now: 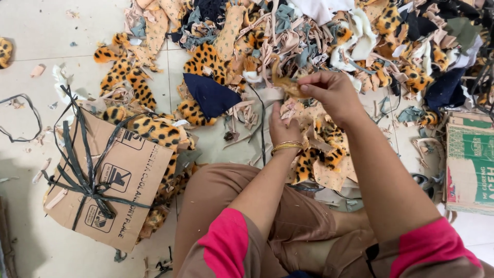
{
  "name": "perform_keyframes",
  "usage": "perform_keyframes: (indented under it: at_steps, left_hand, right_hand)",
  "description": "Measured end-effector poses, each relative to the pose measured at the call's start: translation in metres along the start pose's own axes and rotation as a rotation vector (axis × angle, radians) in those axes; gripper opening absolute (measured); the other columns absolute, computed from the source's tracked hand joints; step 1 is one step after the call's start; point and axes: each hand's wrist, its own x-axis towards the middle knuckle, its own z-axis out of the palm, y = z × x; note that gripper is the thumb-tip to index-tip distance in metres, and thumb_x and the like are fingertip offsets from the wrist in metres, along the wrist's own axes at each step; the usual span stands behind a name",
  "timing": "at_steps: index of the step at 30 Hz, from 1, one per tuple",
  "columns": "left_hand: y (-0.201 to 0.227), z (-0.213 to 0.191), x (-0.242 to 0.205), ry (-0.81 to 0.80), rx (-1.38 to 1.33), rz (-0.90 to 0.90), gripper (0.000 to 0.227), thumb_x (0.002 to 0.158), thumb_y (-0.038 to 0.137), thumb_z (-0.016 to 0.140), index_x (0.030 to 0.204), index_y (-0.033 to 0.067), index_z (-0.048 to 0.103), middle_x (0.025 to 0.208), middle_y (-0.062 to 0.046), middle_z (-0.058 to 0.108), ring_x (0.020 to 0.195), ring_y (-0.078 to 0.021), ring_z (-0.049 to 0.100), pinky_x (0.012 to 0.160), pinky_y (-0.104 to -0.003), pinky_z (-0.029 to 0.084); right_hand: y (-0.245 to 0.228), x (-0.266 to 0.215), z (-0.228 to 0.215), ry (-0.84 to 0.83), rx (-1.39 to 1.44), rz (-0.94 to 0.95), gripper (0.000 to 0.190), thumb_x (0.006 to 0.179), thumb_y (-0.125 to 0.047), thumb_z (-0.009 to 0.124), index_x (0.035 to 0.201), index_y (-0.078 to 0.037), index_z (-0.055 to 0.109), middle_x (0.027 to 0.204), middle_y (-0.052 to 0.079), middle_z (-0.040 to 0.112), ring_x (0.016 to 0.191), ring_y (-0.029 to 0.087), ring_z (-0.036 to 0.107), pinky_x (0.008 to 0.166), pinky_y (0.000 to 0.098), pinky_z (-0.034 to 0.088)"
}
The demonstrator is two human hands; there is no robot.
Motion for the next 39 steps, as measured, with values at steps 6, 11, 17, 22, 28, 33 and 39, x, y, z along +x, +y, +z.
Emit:
perform_keyframes:
  at_steps: [6, 11, 17, 22, 28, 33, 39]
  left_hand:
    - [0.010, 0.002, -0.004, -0.203, -0.674, -0.422, 0.046, 0.107, 0.049, 0.051, 0.130, 0.0117, 0.065, 0.102, -0.015, 0.076, 0.075, -0.0190, 0.075, 0.056, -0.022, 0.061]
    - [0.005, 0.003, -0.005, -0.318, -0.822, -0.469, 0.024, 0.097, 0.032, 0.074, 0.105, 0.0101, 0.069, 0.089, -0.010, 0.074, 0.069, -0.0172, 0.071, 0.058, -0.026, 0.061]
    - [0.029, -0.013, -0.020, -0.440, -0.511, -0.051, 0.008, 0.100, 0.019, 0.069, 0.103, 0.0142, 0.074, 0.103, -0.004, 0.074, 0.098, -0.0126, 0.066, 0.085, -0.034, 0.059]
    - [0.015, -0.003, -0.014, -0.459, -0.050, 0.378, 0.012, 0.090, 0.024, 0.074, 0.098, 0.0143, 0.074, 0.115, -0.007, 0.057, 0.116, -0.0309, 0.062, 0.103, -0.040, 0.053]
    - [0.045, -0.020, -0.012, -0.325, -0.417, 0.056, 0.040, 0.087, 0.023, 0.083, 0.118, 0.0113, 0.062, 0.102, -0.006, 0.056, 0.082, -0.0144, 0.063, 0.071, -0.027, 0.061]
    - [0.053, -0.023, -0.013, -0.392, -0.298, -0.050, 0.057, 0.090, 0.014, 0.070, 0.144, 0.0219, 0.054, 0.143, -0.012, 0.051, 0.102, -0.0129, 0.069, 0.096, -0.030, 0.056]
    - [0.080, -0.025, -0.025, -0.700, -0.023, -0.097, 0.109, 0.076, 0.001, 0.080, 0.160, 0.0379, 0.021, 0.154, -0.015, 0.036, 0.123, -0.0301, 0.056, 0.094, -0.035, 0.064]
  right_hand:
    - [-0.033, -0.042, -0.030, -0.216, -0.101, 0.061, 0.010, 0.094, 0.006, 0.067, 0.103, 0.003, 0.072, 0.089, 0.022, 0.072, 0.080, 0.027, 0.068, 0.084, 0.0387, 0.053]
    - [-0.006, -0.070, -0.030, -0.499, -0.115, 0.309, 0.016, 0.082, 0.011, 0.072, 0.094, 0.001, 0.073, 0.087, 0.014, 0.074, 0.086, 0.029, 0.070, 0.083, 0.0437, 0.055]
    - [-0.032, -0.085, -0.004, -0.154, -0.363, 0.149, 0.094, 0.082, -0.001, 0.075, 0.161, -0.019, 0.028, 0.145, 0.031, 0.047, 0.124, 0.051, 0.057, 0.102, 0.0580, 0.050]
    - [0.036, -0.068, -0.019, -0.113, -0.398, 0.071, 0.064, 0.080, 0.000, 0.073, 0.139, -0.017, 0.058, 0.116, 0.020, 0.067, 0.105, 0.040, 0.067, 0.089, 0.0511, 0.054]
    - [-0.006, -0.068, -0.054, -0.026, -0.229, 0.036, 0.024, 0.088, 0.011, 0.068, 0.110, 0.005, 0.071, 0.088, 0.022, 0.074, 0.063, 0.024, 0.066, 0.059, 0.0261, 0.049]
    - [-0.049, -0.079, -0.094, 0.002, -0.228, 0.092, 0.014, 0.091, -0.001, 0.075, 0.102, -0.009, 0.073, 0.093, 0.002, 0.071, 0.074, 0.011, 0.061, 0.067, 0.0245, 0.053]
    - [-0.035, -0.096, -0.103, -0.295, 0.082, -0.073, 0.024, 0.081, -0.005, 0.079, 0.100, -0.019, 0.074, 0.097, 0.002, 0.073, 0.084, 0.016, 0.074, 0.079, 0.0348, 0.070]
